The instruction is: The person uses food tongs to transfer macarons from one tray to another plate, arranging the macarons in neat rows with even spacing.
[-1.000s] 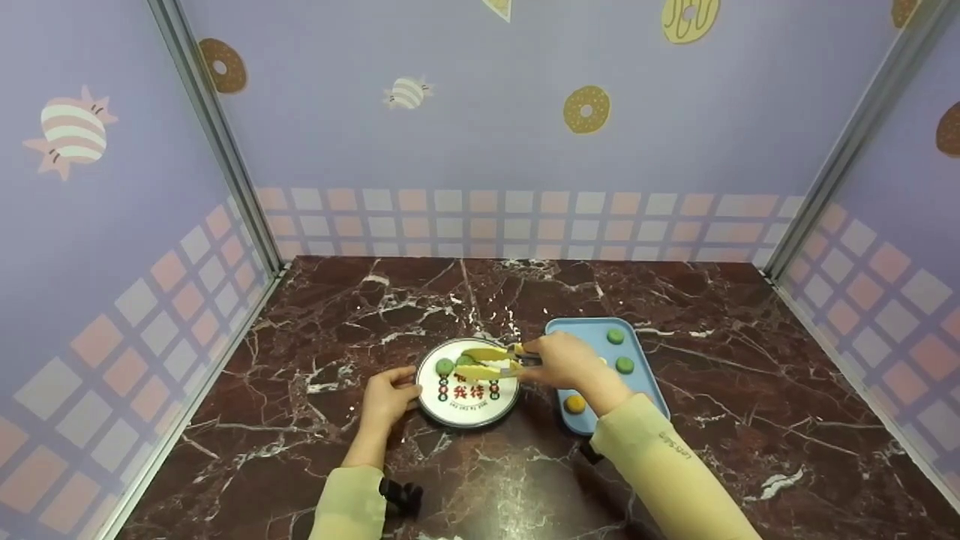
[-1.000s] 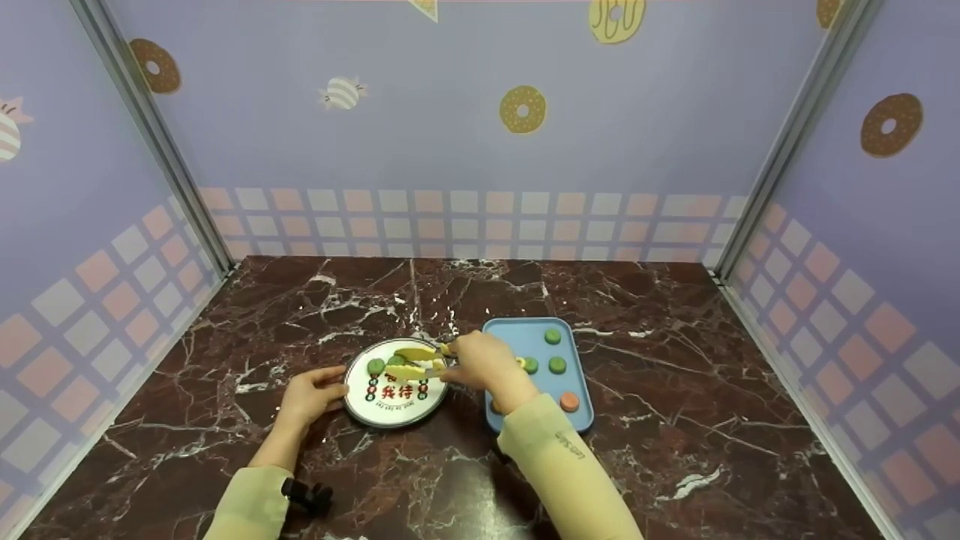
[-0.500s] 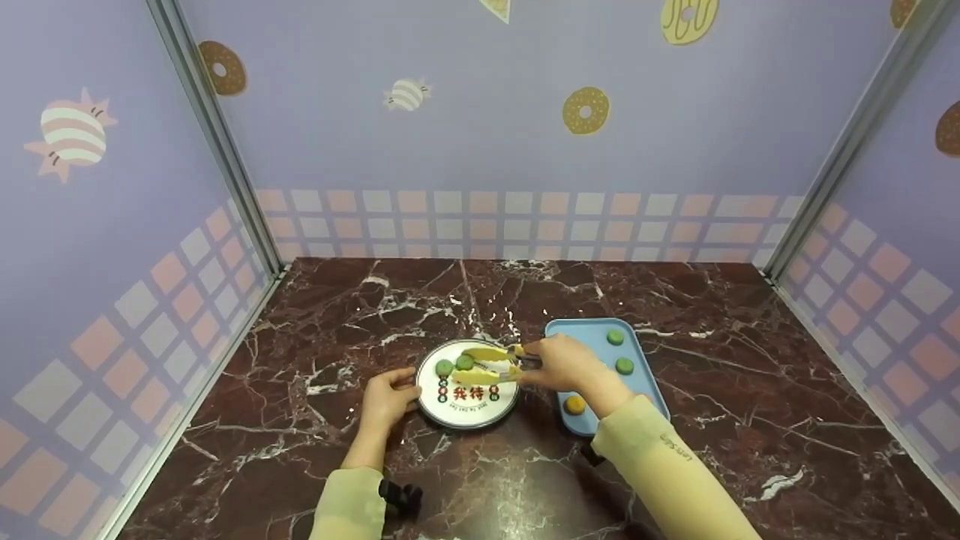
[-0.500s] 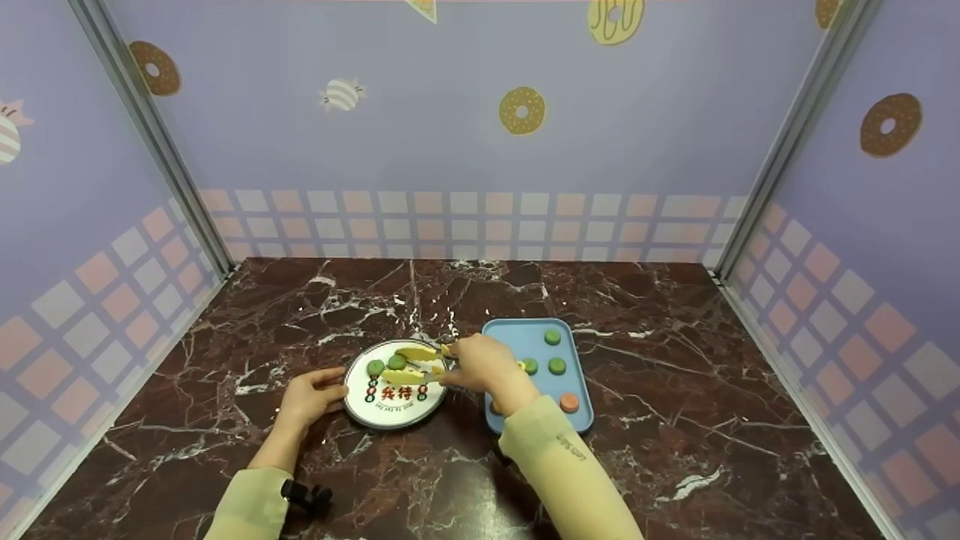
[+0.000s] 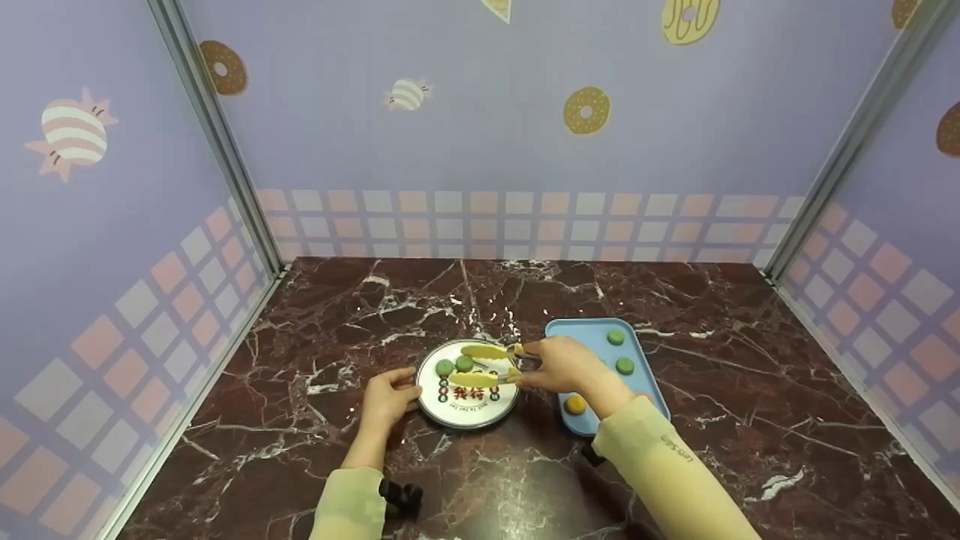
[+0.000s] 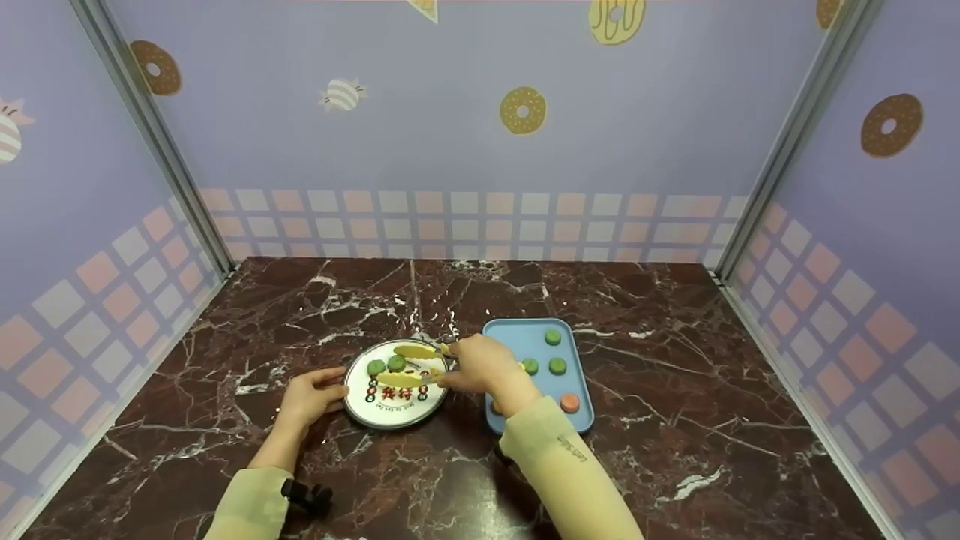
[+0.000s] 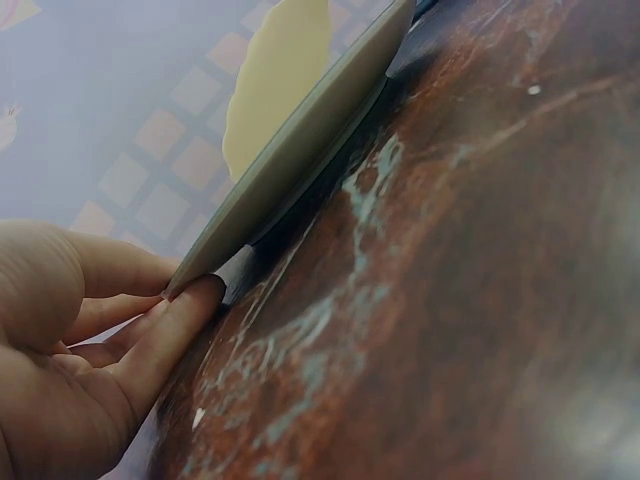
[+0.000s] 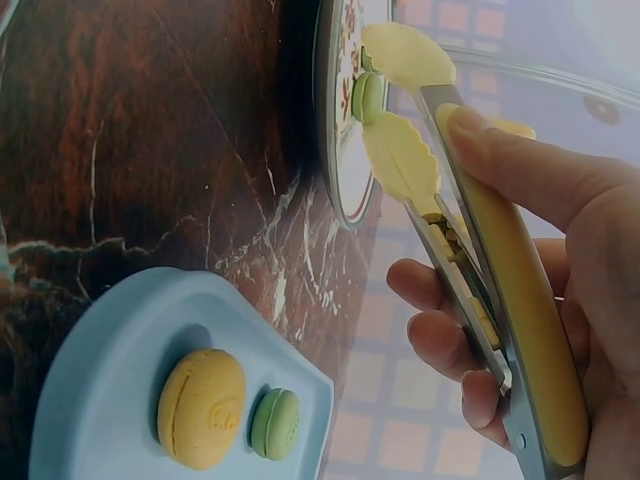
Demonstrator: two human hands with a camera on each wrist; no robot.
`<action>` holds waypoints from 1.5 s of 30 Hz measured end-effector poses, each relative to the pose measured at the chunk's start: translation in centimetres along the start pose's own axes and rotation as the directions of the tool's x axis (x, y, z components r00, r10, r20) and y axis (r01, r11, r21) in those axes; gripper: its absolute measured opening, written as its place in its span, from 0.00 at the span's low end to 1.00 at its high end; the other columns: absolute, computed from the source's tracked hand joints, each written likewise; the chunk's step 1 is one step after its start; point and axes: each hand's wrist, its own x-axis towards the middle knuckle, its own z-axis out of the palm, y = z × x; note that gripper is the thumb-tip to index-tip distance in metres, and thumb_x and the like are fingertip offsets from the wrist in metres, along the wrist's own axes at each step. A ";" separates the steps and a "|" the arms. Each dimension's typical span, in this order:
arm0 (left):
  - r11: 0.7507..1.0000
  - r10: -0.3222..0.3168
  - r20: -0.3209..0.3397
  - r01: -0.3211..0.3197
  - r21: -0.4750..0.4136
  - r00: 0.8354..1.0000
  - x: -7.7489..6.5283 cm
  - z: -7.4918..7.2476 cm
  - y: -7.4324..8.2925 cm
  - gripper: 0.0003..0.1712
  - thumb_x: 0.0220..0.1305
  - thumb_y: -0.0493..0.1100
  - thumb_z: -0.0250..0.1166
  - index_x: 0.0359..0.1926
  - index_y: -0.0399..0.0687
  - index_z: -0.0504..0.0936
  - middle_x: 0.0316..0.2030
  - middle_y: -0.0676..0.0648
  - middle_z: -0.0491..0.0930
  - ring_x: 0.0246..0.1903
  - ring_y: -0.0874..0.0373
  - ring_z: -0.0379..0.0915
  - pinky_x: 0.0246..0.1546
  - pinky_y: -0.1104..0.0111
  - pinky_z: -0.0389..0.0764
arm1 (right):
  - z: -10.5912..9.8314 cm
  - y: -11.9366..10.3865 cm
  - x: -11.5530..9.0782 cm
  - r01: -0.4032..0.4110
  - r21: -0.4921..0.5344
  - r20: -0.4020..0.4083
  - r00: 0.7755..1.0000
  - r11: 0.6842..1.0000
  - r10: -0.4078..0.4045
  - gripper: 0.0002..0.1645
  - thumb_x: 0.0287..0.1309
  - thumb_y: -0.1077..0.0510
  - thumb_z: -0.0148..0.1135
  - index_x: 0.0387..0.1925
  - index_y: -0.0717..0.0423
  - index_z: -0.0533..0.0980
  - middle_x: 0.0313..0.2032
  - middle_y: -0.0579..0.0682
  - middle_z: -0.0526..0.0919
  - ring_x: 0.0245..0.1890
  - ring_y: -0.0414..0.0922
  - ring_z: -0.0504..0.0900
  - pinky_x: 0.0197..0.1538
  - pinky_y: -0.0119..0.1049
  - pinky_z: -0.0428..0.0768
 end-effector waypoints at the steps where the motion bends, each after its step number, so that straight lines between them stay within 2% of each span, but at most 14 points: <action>1: 1.000 0.000 0.002 0.000 -0.003 1.000 0.0 0.0 0.0 0.25 0.61 0.23 0.65 0.60 0.21 0.77 0.51 0.23 0.80 0.37 0.55 0.83 0.36 0.65 0.94 | 0.0 0.0 0.0 0.001 0.002 -0.003 1.000 1.000 -0.001 0.34 0.55 0.41 0.75 0.57 0.57 0.83 0.47 0.59 0.90 0.44 0.59 0.88 0.51 0.57 0.88; 8: 1.000 -0.003 0.004 0.003 0.001 1.000 0.0 0.0 0.0 0.25 0.61 0.24 0.65 0.60 0.22 0.77 0.52 0.23 0.81 0.39 0.54 0.83 0.37 0.65 0.94 | -0.1 0.2 0.0 -0.009 -0.011 -0.003 1.000 1.000 0.009 0.36 0.55 0.41 0.75 0.60 0.57 0.82 0.51 0.58 0.89 0.48 0.60 0.87 0.53 0.57 0.88; 18: 1.000 0.001 -0.001 -0.001 0.027 1.000 -0.1 0.0 0.1 0.25 0.62 0.24 0.65 0.60 0.22 0.77 0.53 0.23 0.80 0.40 0.52 0.84 0.38 0.65 0.94 | -0.4 0.6 -0.4 0.016 0.016 -0.013 1.000 1.000 -0.016 0.32 0.55 0.41 0.75 0.54 0.58 0.83 0.44 0.59 0.90 0.41 0.58 0.87 0.48 0.58 0.88; 22: 1.000 0.000 -0.003 0.000 0.025 1.000 -0.1 0.0 0.1 0.25 0.62 0.24 0.65 0.60 0.23 0.78 0.53 0.23 0.80 0.43 0.50 0.84 0.38 0.64 0.94 | -0.8 0.8 -0.7 0.015 0.013 -0.021 1.000 1.000 -0.015 0.35 0.57 0.41 0.75 0.59 0.59 0.82 0.47 0.60 0.90 0.44 0.58 0.87 0.51 0.57 0.88; 29: 0.999 0.014 -0.008 -0.013 0.040 1.000 -0.1 0.0 0.1 0.25 0.61 0.25 0.65 0.60 0.23 0.78 0.54 0.23 0.80 0.44 0.46 0.84 0.38 0.63 0.94 | -1.7 1.6 -1.7 -0.008 0.031 -0.015 1.000 0.999 0.009 0.34 0.59 0.41 0.73 0.59 0.57 0.81 0.50 0.58 0.89 0.47 0.57 0.88 0.52 0.57 0.88; 35: 0.999 0.019 -0.008 -0.019 0.035 1.000 0.1 0.0 0.0 0.25 0.60 0.24 0.65 0.59 0.22 0.78 0.53 0.23 0.80 0.43 0.47 0.84 0.37 0.64 0.94 | -2.7 2.7 -2.7 -0.046 0.018 -0.017 0.999 0.999 0.046 0.39 0.60 0.37 0.71 0.65 0.55 0.78 0.60 0.57 0.85 0.55 0.57 0.86 0.58 0.57 0.87; 42: 0.999 0.010 -0.006 -0.010 0.030 1.000 0.1 0.0 0.0 0.25 0.60 0.24 0.65 0.60 0.22 0.78 0.53 0.23 0.80 0.42 0.49 0.84 0.37 0.64 0.94 | -3.9 4.5 -4.1 -0.086 0.035 -0.043 0.995 0.996 0.087 0.40 0.60 0.39 0.71 0.67 0.55 0.76 0.62 0.57 0.83 0.56 0.57 0.85 0.61 0.59 0.85; 43: 1.000 0.010 -0.006 -0.009 0.029 1.000 0.0 0.0 0.0 0.25 0.60 0.24 0.65 0.59 0.22 0.78 0.53 0.23 0.80 0.42 0.50 0.83 0.37 0.64 0.94 | -4.0 4.8 -4.4 -0.096 0.035 -0.044 0.994 0.995 0.098 0.40 0.60 0.39 0.71 0.68 0.55 0.76 0.62 0.58 0.83 0.56 0.57 0.85 0.60 0.59 0.85; 45: 1.000 0.010 -0.005 -0.010 0.029 1.000 0.0 -0.1 0.0 0.25 0.60 0.24 0.65 0.59 0.22 0.78 0.53 0.23 0.80 0.42 0.50 0.83 0.37 0.64 0.94 | -4.3 5.3 -4.8 -0.113 0.038 -0.048 0.992 0.993 0.115 0.40 0.61 0.40 0.71 0.68 0.56 0.76 0.61 0.58 0.84 0.47 0.54 0.88 0.57 0.57 0.87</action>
